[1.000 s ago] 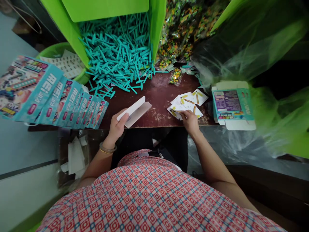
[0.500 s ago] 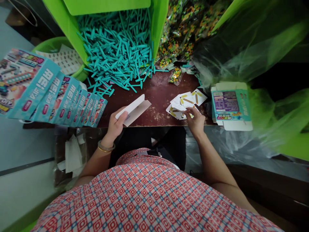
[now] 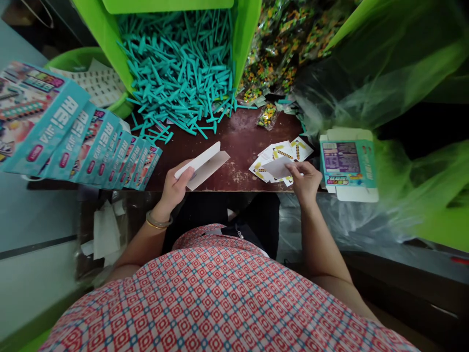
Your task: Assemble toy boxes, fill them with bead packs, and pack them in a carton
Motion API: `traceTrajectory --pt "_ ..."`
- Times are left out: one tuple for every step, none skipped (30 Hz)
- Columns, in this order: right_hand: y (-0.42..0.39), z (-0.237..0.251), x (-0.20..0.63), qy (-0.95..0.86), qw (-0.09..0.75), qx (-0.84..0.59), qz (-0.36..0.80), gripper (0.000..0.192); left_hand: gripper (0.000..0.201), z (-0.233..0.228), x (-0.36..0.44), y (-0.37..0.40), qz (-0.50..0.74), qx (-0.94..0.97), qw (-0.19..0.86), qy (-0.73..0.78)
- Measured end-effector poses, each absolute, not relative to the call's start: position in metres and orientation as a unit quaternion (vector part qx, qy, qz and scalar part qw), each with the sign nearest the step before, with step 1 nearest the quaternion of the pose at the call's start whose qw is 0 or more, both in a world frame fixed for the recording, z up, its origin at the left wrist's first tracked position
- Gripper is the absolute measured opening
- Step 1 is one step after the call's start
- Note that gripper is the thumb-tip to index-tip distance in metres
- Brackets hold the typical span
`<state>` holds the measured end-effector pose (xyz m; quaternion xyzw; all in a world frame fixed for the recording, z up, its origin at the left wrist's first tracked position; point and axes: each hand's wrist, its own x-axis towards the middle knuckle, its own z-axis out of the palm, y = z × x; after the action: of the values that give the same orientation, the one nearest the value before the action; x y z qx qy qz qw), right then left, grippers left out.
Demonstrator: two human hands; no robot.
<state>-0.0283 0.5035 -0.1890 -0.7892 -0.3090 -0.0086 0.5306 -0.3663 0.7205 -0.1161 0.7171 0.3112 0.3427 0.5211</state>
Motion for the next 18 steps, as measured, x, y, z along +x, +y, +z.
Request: traceTrajectory --pt "0.507 -0.177 -0.031 -0.319 0.549 -0.773 0.002 0.041 0.055 -0.116 -0.366 0.72 0.342 0.716 0.523 0.312" --pt "0.511 -0.161 -0.037 -0.344 0.569 -0.747 0.01 0.04 0.056 -0.115 -0.365 0.72 0.341 0.714 0.525 0.314" --pt "0.517 -0.144 -0.044 -0.385 0.588 -0.711 0.013 0.035 0.057 -0.114 -0.365 0.719 0.341 0.712 0.526 0.316" --pt "0.525 -0.125 -0.053 -0.44 0.6 -0.667 0.012 0.029 0.058 -0.114 -0.364 0.718 0.34 0.711 0.528 0.318" --pt "0.534 -0.107 -0.064 -0.505 0.602 -0.619 0.008 0.023 0.059 -0.113 -0.362 0.718 0.339 0.709 0.529 0.319" --pt "0.545 -0.092 -0.077 -0.57 0.591 -0.571 0.003 0.019 0.061 -0.112 -0.361 0.717 0.341 0.708 0.53 0.319" --pt "0.558 -0.08 -0.091 -0.628 0.57 -0.53 -0.002 0.019 0.061 -0.111 -0.36 0.716 0.341 0.707 0.532 0.317" --pt "0.571 -0.072 -0.105 -0.677 0.541 -0.5 -0.008 0.019 0.062 -0.111 -0.36 0.716 0.343 0.706 0.535 0.313" --pt "0.585 -0.07 -0.119 -0.716 0.506 -0.481 -0.011 0.019 0.062 -0.111 -0.36 0.717 0.345 0.705 0.536 0.311" --pt "0.598 -0.072 -0.131 -0.746 0.467 -0.474 -0.011 0.019 0.062 -0.111 -0.362 0.718 0.349 0.702 0.535 0.314" --pt "0.612 -0.078 -0.14 -0.768 0.425 -0.479 -0.005 0.019 0.062 -0.112 -0.364 0.719 0.355 0.699 0.529 0.326" --pt "0.625 -0.088 -0.145 -0.78 0.386 -0.493 0.005 0.023 0.062 -0.112 -0.367 0.721 0.361 0.696 0.517 0.345" --pt "0.637 -0.099 -0.144 -0.779 0.357 -0.515 0.014 0.029 0.062 -0.111 -0.371 0.723 0.372 0.691 0.498 0.368" --pt "0.649 -0.11 -0.136 -0.765 0.344 -0.545 0.021 0.036 0.061 -0.111 -0.375 0.725 0.384 0.688 0.477 0.388" --pt "0.661 -0.122 -0.123 -0.736 0.344 -0.583 0.025 0.04 0.058 -0.109 -0.378 0.726 0.393 0.691 0.459 0.398" --pt "0.672 -0.133 -0.104 -0.692 0.352 -0.629 0.024 0.042 0.054 -0.108 -0.38 0.725 0.4 0.7 0.443 0.392" --pt "0.683 -0.144 -0.082 -0.638 0.361 -0.68 0.02 0.043 0.049 -0.107 -0.381 0.723 0.403 0.718 0.431 0.37" --pt "0.693 -0.155 -0.057 -0.575 0.356 -0.737 0.018 0.044 0.043 -0.107 -0.38 0.719 0.397 0.74 0.425 0.337"
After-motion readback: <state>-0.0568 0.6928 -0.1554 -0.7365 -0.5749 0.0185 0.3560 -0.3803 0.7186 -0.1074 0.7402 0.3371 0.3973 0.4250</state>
